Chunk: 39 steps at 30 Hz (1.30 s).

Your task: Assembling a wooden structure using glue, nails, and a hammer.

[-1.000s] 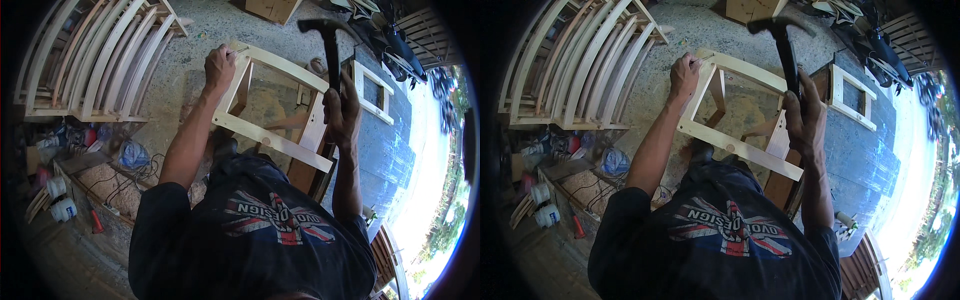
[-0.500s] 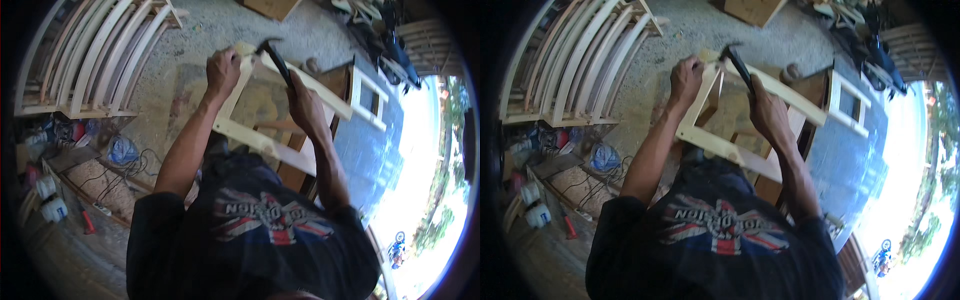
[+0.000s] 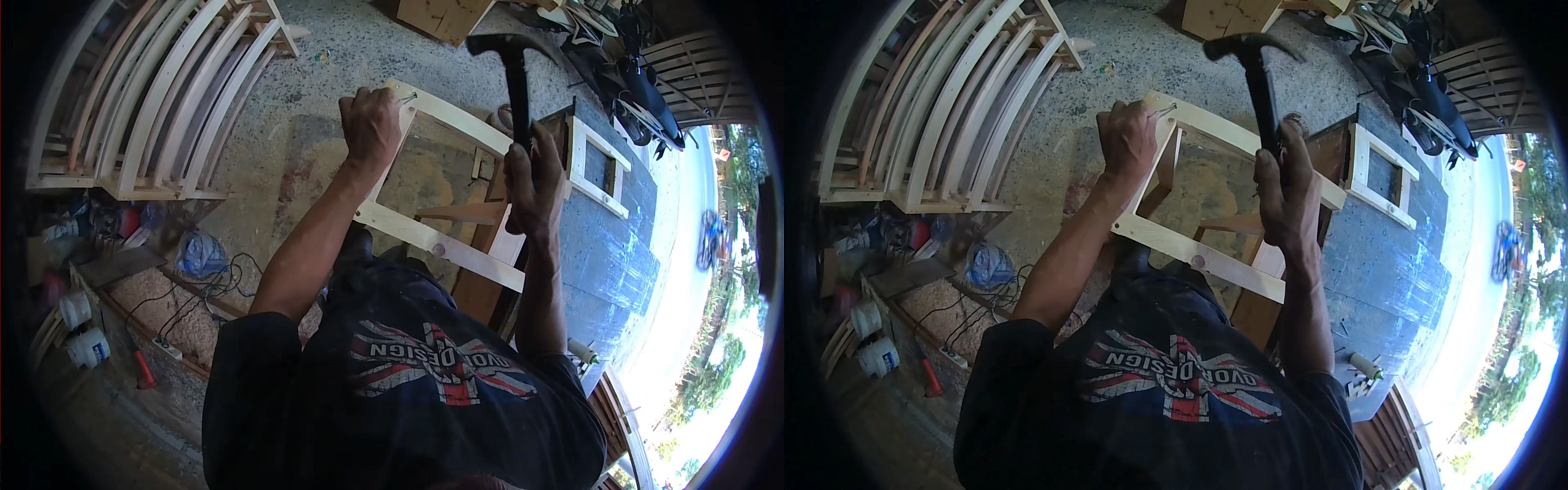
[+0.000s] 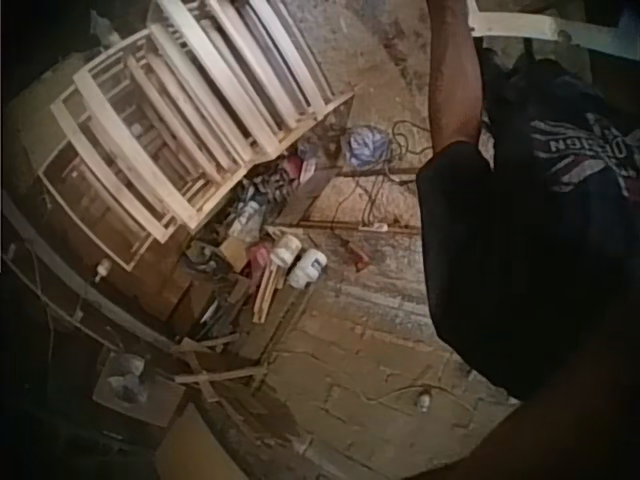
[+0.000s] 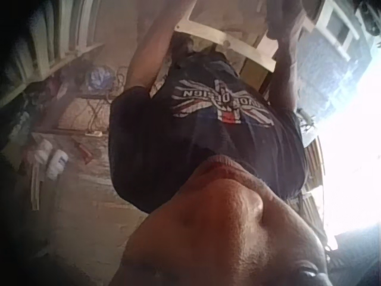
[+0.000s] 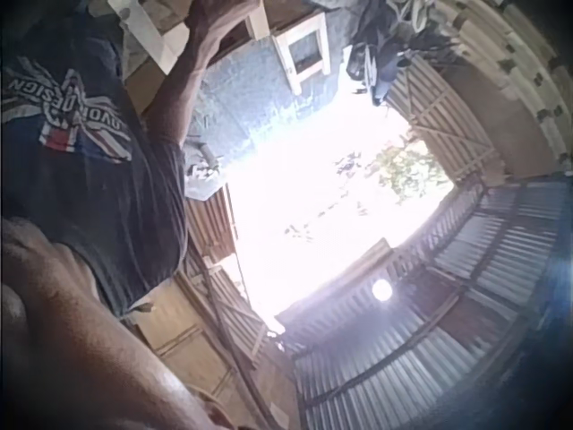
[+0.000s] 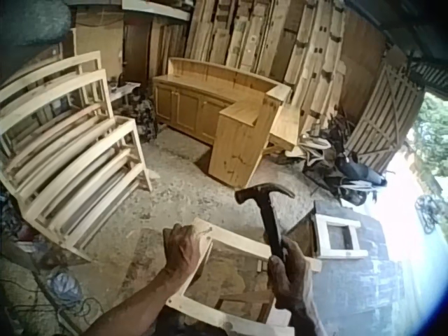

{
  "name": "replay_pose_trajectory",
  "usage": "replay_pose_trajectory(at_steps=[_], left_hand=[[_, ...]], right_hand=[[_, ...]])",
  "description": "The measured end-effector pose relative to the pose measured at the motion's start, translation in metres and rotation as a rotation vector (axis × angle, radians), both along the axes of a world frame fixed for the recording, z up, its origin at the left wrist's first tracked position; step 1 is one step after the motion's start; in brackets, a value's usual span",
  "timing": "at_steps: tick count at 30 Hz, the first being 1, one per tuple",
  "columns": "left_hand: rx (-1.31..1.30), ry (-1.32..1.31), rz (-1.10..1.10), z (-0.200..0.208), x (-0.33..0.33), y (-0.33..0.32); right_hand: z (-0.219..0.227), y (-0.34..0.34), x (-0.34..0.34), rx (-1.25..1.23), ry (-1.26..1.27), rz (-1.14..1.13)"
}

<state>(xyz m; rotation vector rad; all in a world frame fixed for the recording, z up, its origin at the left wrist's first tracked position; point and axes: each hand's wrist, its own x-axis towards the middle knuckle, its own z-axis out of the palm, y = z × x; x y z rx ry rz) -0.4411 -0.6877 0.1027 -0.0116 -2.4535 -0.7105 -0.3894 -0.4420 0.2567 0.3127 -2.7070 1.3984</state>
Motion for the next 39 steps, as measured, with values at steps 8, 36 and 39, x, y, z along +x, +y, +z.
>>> replay_pose_trajectory(at_steps=[8,36,39], left_hand=[[0.292,-0.128,0.026,-0.008,-0.006,-0.011],[0.286,-0.221,-0.026,0.009,-0.005,-0.020],[0.145,-0.172,-0.054,0.005,-0.002,-0.016]], right_hand=[[-0.012,0.007,0.011,0.047,-0.079,0.002],[-0.025,0.026,0.015,0.138,-0.089,-0.004],[-0.018,0.023,0.015,0.124,-0.087,-0.002]])
